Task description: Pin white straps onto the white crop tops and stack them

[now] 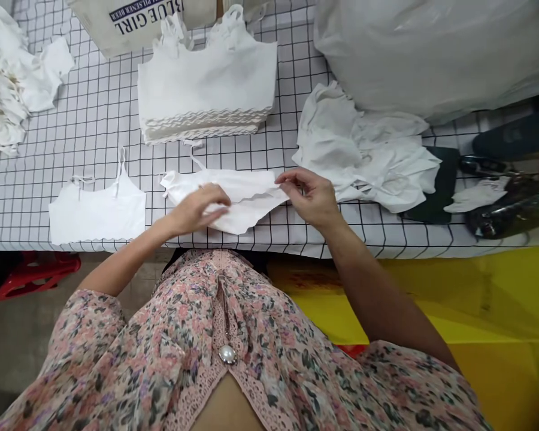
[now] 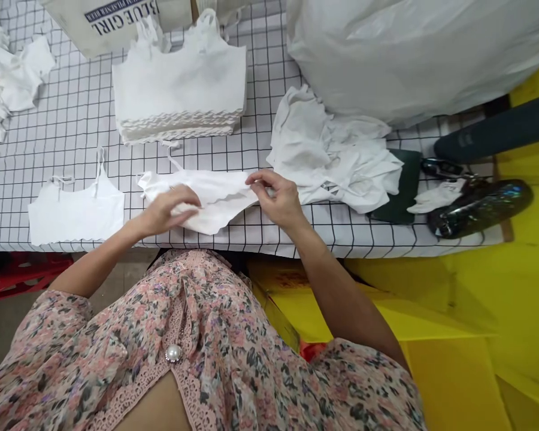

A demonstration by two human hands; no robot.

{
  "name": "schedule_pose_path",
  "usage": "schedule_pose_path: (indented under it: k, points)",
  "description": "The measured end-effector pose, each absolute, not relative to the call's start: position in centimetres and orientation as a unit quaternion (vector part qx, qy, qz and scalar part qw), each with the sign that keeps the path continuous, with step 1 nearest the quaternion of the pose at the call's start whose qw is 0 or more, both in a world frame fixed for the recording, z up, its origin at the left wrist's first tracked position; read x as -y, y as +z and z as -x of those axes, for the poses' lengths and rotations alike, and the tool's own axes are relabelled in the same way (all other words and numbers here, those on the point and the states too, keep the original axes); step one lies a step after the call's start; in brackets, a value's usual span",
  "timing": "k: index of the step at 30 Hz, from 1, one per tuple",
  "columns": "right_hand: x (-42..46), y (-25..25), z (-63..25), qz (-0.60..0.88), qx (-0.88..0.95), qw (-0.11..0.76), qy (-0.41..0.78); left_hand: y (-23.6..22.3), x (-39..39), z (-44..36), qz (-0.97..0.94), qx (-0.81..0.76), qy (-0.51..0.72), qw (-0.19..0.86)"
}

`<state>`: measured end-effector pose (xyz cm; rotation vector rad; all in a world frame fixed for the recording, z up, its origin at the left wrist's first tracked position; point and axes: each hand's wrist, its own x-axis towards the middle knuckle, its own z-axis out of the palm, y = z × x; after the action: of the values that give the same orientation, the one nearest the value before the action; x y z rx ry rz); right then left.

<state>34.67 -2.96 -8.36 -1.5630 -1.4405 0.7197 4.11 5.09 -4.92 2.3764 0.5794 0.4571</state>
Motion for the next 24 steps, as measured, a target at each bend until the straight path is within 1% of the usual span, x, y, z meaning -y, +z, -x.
schedule_pose_path:
  k: [1, 3, 5, 7, 9, 10, 12, 14, 17, 19, 21, 22, 24]
  points:
    - [2.4, -8.1, -35.0, 0.612, 0.582, 0.437, 0.31, -5.0, -4.5, -4.4, -0.92, -0.172, 0.128, 0.329]
    - [1.7, -7.4, -36.0, 0.582, 0.603, 0.425, 0.344, -5.5, -3.6, -4.6, -0.939, -0.136, 0.063, 0.309]
    - [1.4, -6.7, -37.1, 0.557, 0.639, 0.391, 0.358, -5.8, -3.4, -4.4, -0.94, -0.151, 0.064, 0.298]
    - [1.5, -6.0, -37.9, 0.533, 0.696, 0.335, 0.346, -5.2, -4.0, -3.8, -0.909, -0.187, 0.109, 0.356]
    - [1.5, -5.3, -38.1, 0.505, 0.751, 0.284, 0.316, -3.5, -5.1, -3.2, -0.843, -0.228, 0.165, 0.459]
    - [1.5, -4.9, -38.0, 0.495, 0.766, 0.279, 0.302, -2.4, -5.8, -2.9, -0.802, -0.244, 0.187, 0.512]
    - [1.1, -3.4, -37.4, 0.487, 0.753, 0.325, 0.301, 0.3, -7.2, -2.7, -0.731, -0.254, 0.215, 0.595]
    - [0.3, -1.2, -36.6, 0.479, 0.691, 0.416, 0.346, 2.8, -8.7, -2.6, -0.697, -0.25, 0.221, 0.634]
    - [-1.4, 3.3, -35.5, 0.455, 0.547, 0.549, 0.438, 5.8, -10.8, -2.5, -0.701, -0.251, 0.199, 0.637]
    - [-2.9, 6.3, -35.0, 0.442, 0.478, 0.599, 0.466, 7.4, -12.0, -2.4, -0.717, -0.25, 0.191, 0.622]
    - [-4.3, 8.9, -34.7, 0.446, 0.473, 0.587, 0.482, 8.9, -12.8, -2.3, -0.735, -0.244, 0.204, 0.599]
    - [-5.0, 10.0, -34.6, 0.457, 0.491, 0.556, 0.491, 9.7, -13.0, -2.3, -0.743, -0.24, 0.217, 0.586]
    - [-6.1, 11.7, -34.4, 0.486, 0.543, 0.463, 0.505, 11.4, -13.3, -2.1, -0.758, -0.231, 0.25, 0.556]
